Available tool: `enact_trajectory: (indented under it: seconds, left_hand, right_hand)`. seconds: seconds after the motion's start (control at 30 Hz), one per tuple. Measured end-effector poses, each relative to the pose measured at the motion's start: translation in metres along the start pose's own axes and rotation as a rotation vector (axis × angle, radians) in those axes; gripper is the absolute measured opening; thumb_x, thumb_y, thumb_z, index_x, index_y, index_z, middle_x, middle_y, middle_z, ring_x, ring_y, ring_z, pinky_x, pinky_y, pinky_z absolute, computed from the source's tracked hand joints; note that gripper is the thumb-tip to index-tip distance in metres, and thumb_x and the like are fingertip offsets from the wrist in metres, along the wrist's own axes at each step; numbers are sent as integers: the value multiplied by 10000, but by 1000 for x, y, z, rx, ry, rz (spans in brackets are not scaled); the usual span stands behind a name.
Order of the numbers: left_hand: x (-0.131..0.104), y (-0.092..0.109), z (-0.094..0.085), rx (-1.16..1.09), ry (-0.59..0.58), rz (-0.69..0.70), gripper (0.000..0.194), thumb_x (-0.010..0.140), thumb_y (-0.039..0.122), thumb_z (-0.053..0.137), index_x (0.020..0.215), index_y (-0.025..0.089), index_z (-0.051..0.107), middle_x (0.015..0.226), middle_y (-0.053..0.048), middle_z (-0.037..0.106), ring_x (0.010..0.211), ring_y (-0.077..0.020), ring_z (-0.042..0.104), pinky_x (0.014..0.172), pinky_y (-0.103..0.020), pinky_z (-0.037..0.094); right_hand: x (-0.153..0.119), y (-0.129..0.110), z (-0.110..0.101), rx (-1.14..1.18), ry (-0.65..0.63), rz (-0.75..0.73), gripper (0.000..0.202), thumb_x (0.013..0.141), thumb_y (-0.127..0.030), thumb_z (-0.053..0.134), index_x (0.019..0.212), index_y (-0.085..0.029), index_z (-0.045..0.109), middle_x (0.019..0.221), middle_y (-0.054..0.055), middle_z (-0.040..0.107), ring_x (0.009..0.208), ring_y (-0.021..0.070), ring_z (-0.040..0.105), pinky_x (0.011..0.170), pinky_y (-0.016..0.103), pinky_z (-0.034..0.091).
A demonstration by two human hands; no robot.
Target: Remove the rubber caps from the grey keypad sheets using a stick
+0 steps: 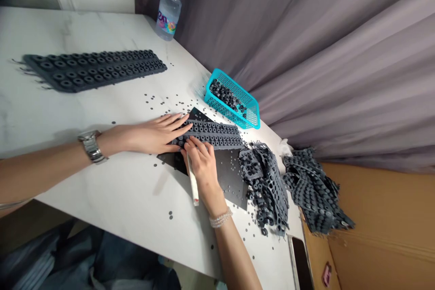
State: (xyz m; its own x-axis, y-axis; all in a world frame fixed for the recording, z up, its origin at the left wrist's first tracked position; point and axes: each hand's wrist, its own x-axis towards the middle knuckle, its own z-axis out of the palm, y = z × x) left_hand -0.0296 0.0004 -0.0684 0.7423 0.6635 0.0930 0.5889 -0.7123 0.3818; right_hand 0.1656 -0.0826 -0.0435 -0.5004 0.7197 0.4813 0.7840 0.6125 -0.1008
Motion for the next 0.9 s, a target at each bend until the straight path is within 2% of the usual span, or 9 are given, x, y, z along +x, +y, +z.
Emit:
enact_trajectory:
  seconds: [0.17,0.47,0.7,0.9]
  left_hand:
    - [-5,8,-6,62,-25,-5,727,911,572,367,1524,232,174,1621,-93,39,1479,-320,29,1188,-454,94]
    - [-5,13,-16,68,-88,-47,758,902,604,348,1525,219,153,1621,-78,33,1479,-317,35,1193,-439,101]
    - [-5,17,-20,71,-127,-76,771,901,617,339,1526,218,124,1618,-93,8,1479,-298,-5,1197,-437,92]
    - [-6,16,-20,73,-121,-71,769,905,612,335,1526,215,116,1615,-97,9,1478,-297,1,1198,-439,91]
  right_hand:
    - [-2,5,4,-52,1,4,157,943,-181,505,1062,-196,607,1163,115,694,1172,224,607,933,408,463]
    - [5,8,2,-39,-20,-120,152,931,-150,511,1064,-174,580,1136,142,697,1200,234,589,905,400,483]
    - [1,6,4,-46,-3,-70,153,945,-159,476,1053,-177,583,1140,148,691,1183,231,599,894,403,498]
    - [5,3,0,-128,-147,-119,153,972,-163,428,1013,-162,575,1169,171,669,1272,245,522,931,413,487]
